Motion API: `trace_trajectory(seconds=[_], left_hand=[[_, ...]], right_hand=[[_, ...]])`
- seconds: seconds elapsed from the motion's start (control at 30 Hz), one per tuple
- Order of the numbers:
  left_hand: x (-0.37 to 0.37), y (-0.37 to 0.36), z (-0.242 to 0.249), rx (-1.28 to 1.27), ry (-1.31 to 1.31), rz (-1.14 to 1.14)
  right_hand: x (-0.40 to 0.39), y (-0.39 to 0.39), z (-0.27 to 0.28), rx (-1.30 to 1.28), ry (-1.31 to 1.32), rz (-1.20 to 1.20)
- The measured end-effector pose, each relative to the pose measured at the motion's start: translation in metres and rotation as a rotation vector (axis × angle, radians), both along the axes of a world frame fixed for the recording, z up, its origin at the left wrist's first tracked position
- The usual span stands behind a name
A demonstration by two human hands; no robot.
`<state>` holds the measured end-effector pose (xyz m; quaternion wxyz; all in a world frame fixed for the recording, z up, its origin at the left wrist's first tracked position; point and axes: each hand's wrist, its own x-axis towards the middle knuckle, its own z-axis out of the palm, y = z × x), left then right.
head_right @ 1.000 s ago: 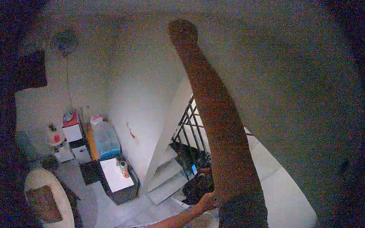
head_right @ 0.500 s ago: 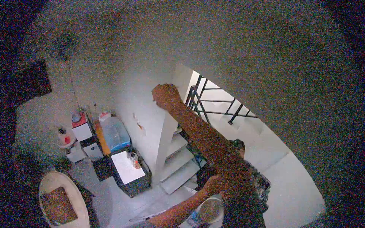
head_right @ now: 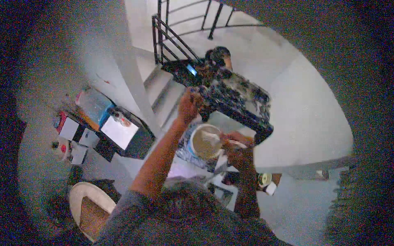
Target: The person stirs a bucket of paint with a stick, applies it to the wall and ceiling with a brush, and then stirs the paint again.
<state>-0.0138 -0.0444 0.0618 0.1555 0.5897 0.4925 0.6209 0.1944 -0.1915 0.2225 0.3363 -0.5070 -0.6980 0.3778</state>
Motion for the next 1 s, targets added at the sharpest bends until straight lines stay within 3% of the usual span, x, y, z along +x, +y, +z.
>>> trace_trajectory(seconds=[0.03, 0.13, 0.2, 0.27, 0.3, 0.33, 0.4, 0.47, 0.5, 0.53, 0.6, 0.73, 0.8, 0.83, 0.9, 1.0], left_hand=[[0.003, -0.015, 0.027, 0.029, -0.095, -0.039], [-0.002, -0.024, 0.042, -0.185, -0.102, -0.091], [-0.001, -0.016, 0.026, -0.072, -0.028, -0.021], [-0.004, -0.005, 0.003, 0.162, 0.238, 0.054], [-0.001, -0.008, 0.017, -0.016, -0.142, -0.129], [-0.002, -0.008, 0.019, -0.02, -0.134, -0.12], [-0.001, -0.007, 0.021, 0.337, 0.536, 0.246], [0.003, -0.018, 0.036, 0.305, 0.567, 0.262], [0.003, -0.021, 0.044, 0.284, 0.593, 0.275], [0.006, -0.021, 0.047, 0.275, 0.603, 0.29], [0.015, -0.026, 0.045, -0.031, 0.162, 0.27], [0.008, -0.017, 0.029, 0.119, 0.314, 0.29], [0.011, -0.022, 0.039, -0.021, 0.217, 0.235], [0.011, -0.026, 0.047, -0.018, 0.216, 0.237], [0.014, -0.034, 0.059, -0.245, 0.023, 0.058], [0.006, -0.022, 0.046, -0.251, 0.04, 0.061]], right_hand=[[0.013, -0.001, -0.042, -0.064, 0.112, -0.01], [0.014, -0.002, -0.122, -0.139, -0.088, -0.048], [0.018, 0.007, -0.17, 0.051, -0.423, 0.035], [0.025, 0.032, -0.241, 0.052, -0.398, 0.139], [0.027, 0.041, -0.261, 0.05, -0.384, 0.228], [0.022, 0.05, -0.278, 0.048, -0.375, 0.237], [0.004, 0.071, -0.31, -0.003, -0.479, 0.132], [0.027, 0.09, -0.419, -0.041, -0.542, 0.205], [-0.013, 0.125, -0.465, -0.069, -0.608, 0.268], [-0.017, 0.13, -0.465, -0.068, -0.602, 0.286], [-0.02, 0.122, -0.439, 0.0, -0.529, 0.242], [-0.001, 0.105, -0.329, 0.116, -0.441, 0.154], [0.012, 0.082, -0.273, -0.081, 0.095, 0.023], [0.023, 0.078, -0.27, -0.078, 0.094, 0.025], [0.052, 0.067, -0.265, 0.064, -0.134, 0.145], [0.065, 0.046, -0.243, 0.265, -0.153, 0.109]])
